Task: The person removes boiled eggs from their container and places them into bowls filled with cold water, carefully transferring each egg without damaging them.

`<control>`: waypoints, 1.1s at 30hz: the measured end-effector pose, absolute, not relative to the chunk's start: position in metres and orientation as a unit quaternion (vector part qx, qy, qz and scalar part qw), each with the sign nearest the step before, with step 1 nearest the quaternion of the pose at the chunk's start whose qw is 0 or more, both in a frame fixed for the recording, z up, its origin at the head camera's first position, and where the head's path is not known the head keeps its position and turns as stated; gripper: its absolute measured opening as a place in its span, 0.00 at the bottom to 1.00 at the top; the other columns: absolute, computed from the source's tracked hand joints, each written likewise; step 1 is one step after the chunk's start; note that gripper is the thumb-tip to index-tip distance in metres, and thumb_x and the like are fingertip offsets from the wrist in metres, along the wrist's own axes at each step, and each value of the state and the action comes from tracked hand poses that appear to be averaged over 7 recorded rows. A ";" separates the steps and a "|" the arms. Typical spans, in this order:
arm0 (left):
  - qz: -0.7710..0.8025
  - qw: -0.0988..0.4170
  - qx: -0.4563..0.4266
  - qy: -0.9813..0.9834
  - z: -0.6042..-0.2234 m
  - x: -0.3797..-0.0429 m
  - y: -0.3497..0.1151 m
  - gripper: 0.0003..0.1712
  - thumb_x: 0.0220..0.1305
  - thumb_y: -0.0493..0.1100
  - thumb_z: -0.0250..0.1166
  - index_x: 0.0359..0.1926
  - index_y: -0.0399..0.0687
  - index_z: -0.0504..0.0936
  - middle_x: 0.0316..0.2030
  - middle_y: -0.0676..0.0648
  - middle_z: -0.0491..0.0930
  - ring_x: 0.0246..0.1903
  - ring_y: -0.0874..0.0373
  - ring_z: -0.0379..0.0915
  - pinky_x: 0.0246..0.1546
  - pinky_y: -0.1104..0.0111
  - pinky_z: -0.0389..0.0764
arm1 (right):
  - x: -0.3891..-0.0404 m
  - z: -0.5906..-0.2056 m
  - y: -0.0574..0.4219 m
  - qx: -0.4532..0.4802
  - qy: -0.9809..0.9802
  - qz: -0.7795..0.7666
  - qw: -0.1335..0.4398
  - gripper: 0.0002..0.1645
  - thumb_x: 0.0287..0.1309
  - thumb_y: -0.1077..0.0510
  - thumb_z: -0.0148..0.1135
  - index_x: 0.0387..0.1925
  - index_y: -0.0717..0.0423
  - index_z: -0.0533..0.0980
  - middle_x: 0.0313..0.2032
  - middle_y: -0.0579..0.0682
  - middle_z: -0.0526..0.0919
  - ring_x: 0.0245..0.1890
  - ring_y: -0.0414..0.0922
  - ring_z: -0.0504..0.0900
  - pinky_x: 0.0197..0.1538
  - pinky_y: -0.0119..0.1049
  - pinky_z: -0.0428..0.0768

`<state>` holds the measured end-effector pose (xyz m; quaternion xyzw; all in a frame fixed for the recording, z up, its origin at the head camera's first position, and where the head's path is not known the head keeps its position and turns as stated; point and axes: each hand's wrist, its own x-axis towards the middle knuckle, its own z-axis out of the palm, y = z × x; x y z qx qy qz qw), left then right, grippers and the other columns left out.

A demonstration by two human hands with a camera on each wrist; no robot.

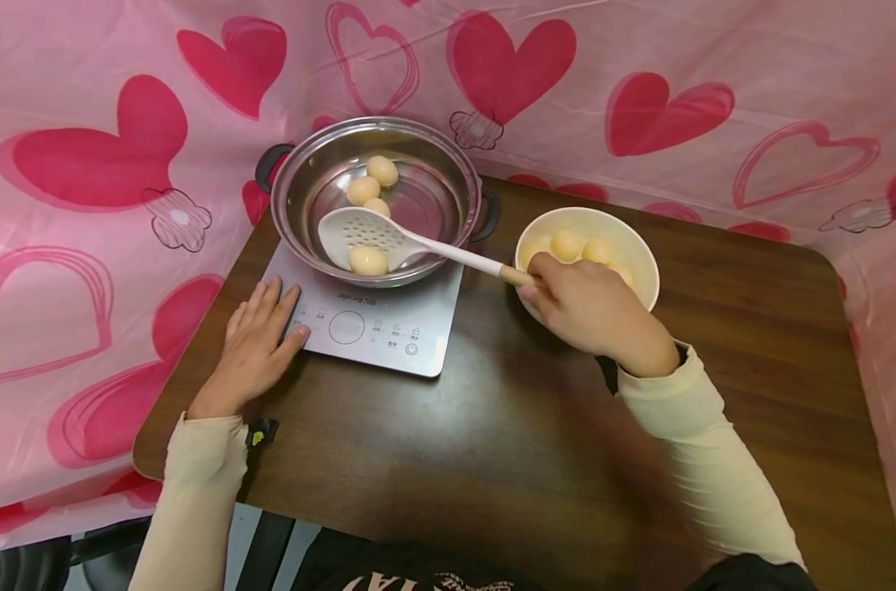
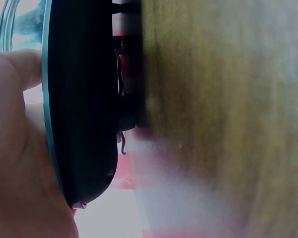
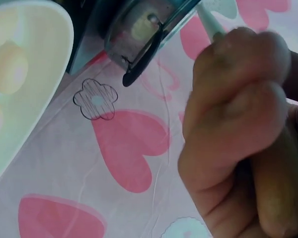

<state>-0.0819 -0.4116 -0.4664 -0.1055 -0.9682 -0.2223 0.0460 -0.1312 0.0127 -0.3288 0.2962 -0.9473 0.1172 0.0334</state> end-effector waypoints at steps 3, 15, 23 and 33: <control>-0.222 0.046 -0.106 -0.968 -0.466 -0.082 -0.411 0.37 0.70 0.54 0.49 0.73 0.45 0.51 0.73 0.41 0.38 0.71 0.50 0.26 0.64 0.47 0.33 | -0.134 -0.325 0.013 0.298 -0.948 0.112 0.019 0.12 0.63 0.51 0.55 0.28 0.52 0.68 0.15 0.45 0.66 0.17 0.48 0.66 0.22 0.42 0.66; -0.223 0.043 -0.102 -0.969 -0.463 -0.080 -0.411 0.37 0.71 0.54 0.50 0.73 0.45 0.51 0.73 0.40 0.39 0.71 0.50 0.25 0.64 0.47 0.33 | -0.144 -0.316 0.012 0.309 -0.945 0.111 -0.007 0.11 0.65 0.51 0.55 0.29 0.52 0.74 0.15 0.45 0.67 0.20 0.48 0.67 0.25 0.42 0.66; -0.225 0.046 -0.103 -0.968 -0.461 -0.080 -0.410 0.37 0.70 0.54 0.50 0.73 0.45 0.51 0.73 0.40 0.39 0.71 0.51 0.25 0.64 0.47 0.33 | -0.147 -0.311 0.014 0.312 -0.942 0.126 -0.014 0.13 0.65 0.50 0.55 0.28 0.52 0.76 0.16 0.45 0.67 0.20 0.47 0.66 0.26 0.41 0.65; -0.229 0.042 -0.102 -0.967 -0.460 -0.079 -0.410 0.37 0.70 0.54 0.50 0.73 0.46 0.51 0.73 0.42 0.38 0.71 0.51 0.25 0.64 0.47 0.33 | -0.145 -0.304 0.026 0.290 -0.947 0.133 -0.022 0.11 0.65 0.51 0.55 0.30 0.51 0.77 0.15 0.43 0.67 0.20 0.47 0.66 0.26 0.41 0.64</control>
